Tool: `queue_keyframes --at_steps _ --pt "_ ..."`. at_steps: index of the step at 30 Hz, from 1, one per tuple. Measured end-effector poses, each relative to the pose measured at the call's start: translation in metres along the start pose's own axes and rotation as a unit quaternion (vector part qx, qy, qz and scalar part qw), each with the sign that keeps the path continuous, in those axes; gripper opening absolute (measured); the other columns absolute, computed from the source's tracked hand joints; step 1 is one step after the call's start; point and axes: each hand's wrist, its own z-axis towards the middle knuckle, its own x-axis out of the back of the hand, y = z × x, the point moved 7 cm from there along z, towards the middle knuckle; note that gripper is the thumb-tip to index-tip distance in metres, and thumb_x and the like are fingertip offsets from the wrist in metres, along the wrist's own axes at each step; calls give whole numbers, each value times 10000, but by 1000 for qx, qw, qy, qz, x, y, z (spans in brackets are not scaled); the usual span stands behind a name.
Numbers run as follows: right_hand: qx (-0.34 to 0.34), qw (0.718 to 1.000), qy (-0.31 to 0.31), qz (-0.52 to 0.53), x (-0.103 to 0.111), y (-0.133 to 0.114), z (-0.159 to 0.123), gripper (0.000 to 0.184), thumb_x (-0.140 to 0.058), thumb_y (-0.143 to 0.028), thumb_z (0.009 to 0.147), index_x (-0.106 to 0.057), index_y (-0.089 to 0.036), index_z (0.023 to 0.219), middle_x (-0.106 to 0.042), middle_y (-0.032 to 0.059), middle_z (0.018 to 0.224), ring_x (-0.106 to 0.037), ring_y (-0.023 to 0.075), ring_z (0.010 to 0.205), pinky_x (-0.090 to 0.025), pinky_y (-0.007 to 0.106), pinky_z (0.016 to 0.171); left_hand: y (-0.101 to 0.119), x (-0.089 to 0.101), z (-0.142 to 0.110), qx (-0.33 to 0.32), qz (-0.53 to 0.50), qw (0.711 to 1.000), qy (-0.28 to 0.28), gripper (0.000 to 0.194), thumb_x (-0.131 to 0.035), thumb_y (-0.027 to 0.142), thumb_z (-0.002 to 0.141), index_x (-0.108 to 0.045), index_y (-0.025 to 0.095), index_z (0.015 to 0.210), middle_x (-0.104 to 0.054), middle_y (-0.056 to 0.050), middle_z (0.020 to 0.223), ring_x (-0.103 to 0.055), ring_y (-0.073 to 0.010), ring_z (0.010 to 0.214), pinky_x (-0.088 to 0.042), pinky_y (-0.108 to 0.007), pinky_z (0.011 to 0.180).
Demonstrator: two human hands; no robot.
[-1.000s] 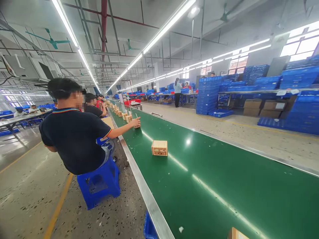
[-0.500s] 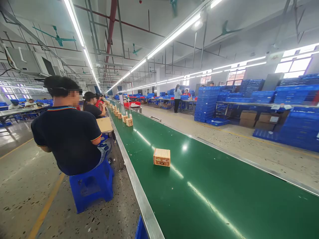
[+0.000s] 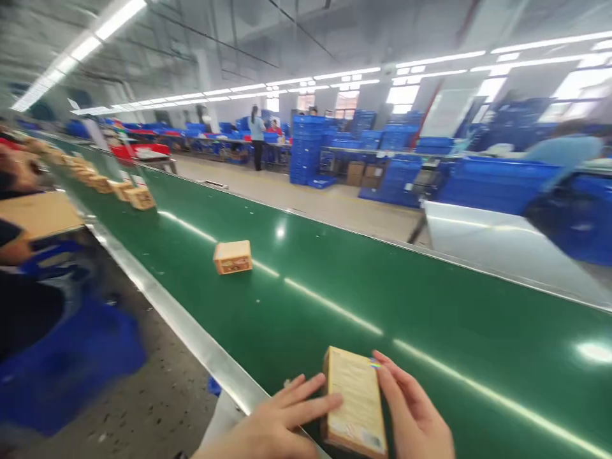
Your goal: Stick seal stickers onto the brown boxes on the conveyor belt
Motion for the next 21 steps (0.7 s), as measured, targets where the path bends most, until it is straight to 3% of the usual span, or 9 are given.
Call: queue_keyframes --at_steps 2,5,8,12,21 --pt "-39 998 34 37 -1 -7 -15 546 -861 -596 531 -760 -189 881 -759 109 1002 -730 325 724 -597 341 475 9 -2 -4 -44 44 998 -31 59 -748 198 835 -743 188 893 -307 -27 1619 -297 -382 1474 -327 -500 1204" --pt "-23 997 62 39 -10 -19 -29 498 -855 -577 509 -735 -177 781 -724 129 1158 -734 335 815 -617 337 545 20 0 -9 -77 71 994 -25 102 -723 105 750 -738 156 837 -225 -57 1638 -318 -379 1466 -359 -448 1195" --pt "7 997 70 21 -7 -22 -36 461 -825 -585 575 -723 -174 758 -713 141 1183 -729 331 862 -624 341 610 30 0 -12 -75 71 995 -12 144 -647 51 746 -723 164 793 -202 -33 1638 -318 -338 1475 -370 -412 1192" --pt "8 998 59 7 9 -16 -41 419 -809 -569 651 -730 -173 762 -703 140 1208 -730 310 820 -612 329 574 41 -2 -9 -72 69 995 -9 173 -607 31 754 -709 167 780 -217 -34 1632 -320 -309 1479 -378 -396 1190" --pt "22 995 94 -34 22 -28 -53 424 -793 -589 634 -686 -186 711 -681 146 1252 -706 335 920 -588 319 572 50 -14 0 -84 52 995 -24 187 -590 23 747 -714 162 766 -232 -39 1626 -317 -316 1477 -406 -394 1171"
